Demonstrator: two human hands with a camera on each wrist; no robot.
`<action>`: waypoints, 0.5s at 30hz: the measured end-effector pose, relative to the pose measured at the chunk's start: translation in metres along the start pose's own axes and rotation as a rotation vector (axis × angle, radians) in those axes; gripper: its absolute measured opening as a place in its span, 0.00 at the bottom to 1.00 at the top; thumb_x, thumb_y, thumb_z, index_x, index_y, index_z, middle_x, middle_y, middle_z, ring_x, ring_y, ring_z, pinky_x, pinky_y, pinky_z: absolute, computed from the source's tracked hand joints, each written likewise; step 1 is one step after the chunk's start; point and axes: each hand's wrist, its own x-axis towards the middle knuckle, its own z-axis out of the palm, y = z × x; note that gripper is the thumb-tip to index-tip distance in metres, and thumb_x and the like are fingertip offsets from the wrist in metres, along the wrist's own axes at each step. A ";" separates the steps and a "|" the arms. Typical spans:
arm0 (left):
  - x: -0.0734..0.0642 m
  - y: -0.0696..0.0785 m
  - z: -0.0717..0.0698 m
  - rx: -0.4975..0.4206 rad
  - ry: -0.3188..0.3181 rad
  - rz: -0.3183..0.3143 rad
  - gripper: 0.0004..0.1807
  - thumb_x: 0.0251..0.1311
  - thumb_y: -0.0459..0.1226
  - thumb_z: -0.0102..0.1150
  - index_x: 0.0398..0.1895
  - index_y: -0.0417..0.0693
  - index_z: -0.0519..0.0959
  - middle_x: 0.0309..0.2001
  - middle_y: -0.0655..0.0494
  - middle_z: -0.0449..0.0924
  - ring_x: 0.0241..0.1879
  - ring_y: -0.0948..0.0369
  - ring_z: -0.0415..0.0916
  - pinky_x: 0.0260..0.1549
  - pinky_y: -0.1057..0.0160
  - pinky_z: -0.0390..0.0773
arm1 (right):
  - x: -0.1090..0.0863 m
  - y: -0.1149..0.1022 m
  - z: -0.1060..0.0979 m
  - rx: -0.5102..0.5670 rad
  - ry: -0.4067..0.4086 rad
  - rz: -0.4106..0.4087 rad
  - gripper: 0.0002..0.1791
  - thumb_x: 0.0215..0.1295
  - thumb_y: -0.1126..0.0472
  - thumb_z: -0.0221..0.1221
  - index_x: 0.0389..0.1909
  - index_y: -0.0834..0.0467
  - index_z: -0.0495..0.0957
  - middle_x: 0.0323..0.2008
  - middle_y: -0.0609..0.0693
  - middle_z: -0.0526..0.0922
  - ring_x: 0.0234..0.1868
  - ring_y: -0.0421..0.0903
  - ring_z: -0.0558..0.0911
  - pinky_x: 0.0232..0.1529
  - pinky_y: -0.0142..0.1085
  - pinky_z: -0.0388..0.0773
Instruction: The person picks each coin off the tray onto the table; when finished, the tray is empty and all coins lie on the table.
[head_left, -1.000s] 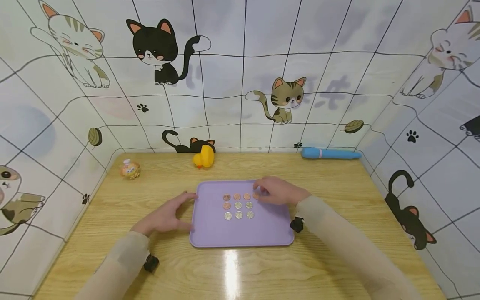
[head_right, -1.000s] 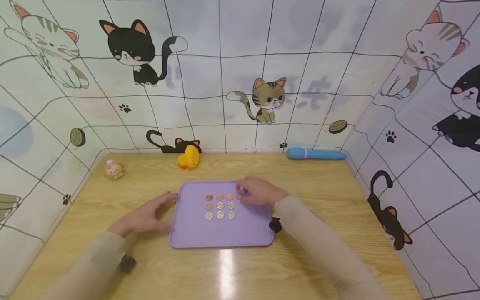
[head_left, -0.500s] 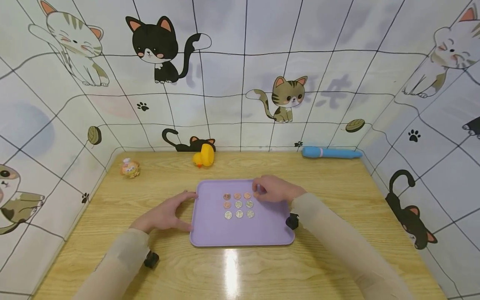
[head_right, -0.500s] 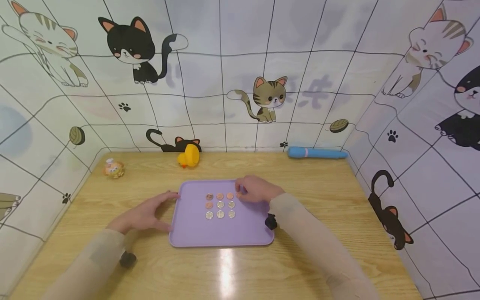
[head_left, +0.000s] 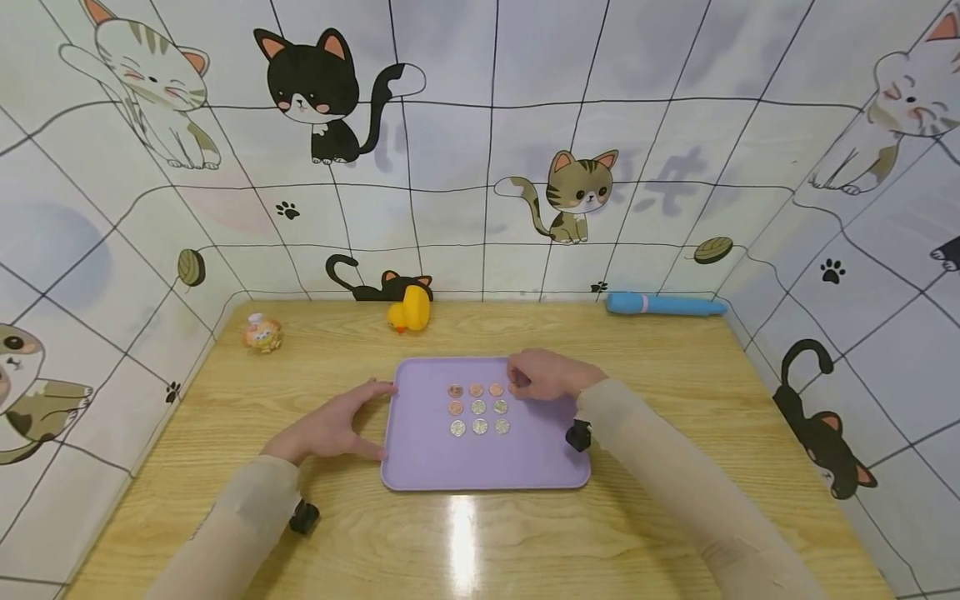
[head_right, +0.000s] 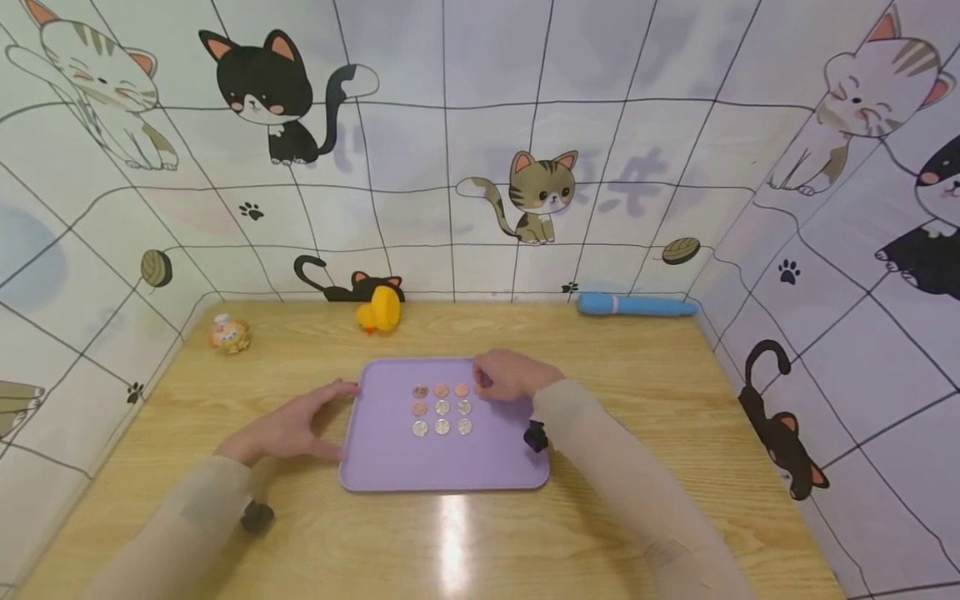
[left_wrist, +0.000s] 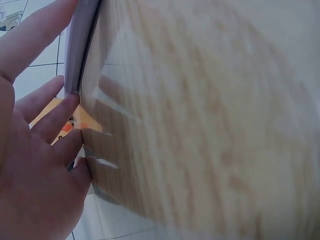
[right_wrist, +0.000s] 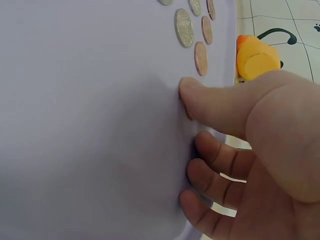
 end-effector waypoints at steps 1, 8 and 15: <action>0.000 0.000 0.000 0.000 -0.001 0.007 0.57 0.47 0.52 0.85 0.80 0.57 0.63 0.84 0.42 0.50 0.82 0.36 0.43 0.76 0.28 0.45 | 0.001 0.000 0.000 -0.002 -0.008 0.009 0.05 0.73 0.59 0.64 0.37 0.54 0.78 0.33 0.45 0.76 0.37 0.43 0.72 0.42 0.37 0.72; 0.001 -0.001 0.001 -0.023 -0.006 0.006 0.57 0.46 0.51 0.85 0.80 0.59 0.64 0.84 0.47 0.52 0.83 0.41 0.46 0.77 0.30 0.46 | 0.001 0.001 0.000 0.045 -0.025 0.052 0.06 0.72 0.58 0.65 0.38 0.55 0.77 0.35 0.47 0.76 0.38 0.44 0.72 0.42 0.38 0.72; 0.002 -0.001 0.000 -0.033 -0.010 0.009 0.57 0.46 0.50 0.85 0.80 0.58 0.64 0.84 0.46 0.51 0.83 0.40 0.44 0.77 0.29 0.45 | -0.001 0.004 0.003 0.129 0.029 0.053 0.07 0.68 0.60 0.68 0.37 0.56 0.78 0.33 0.47 0.77 0.36 0.44 0.74 0.40 0.37 0.72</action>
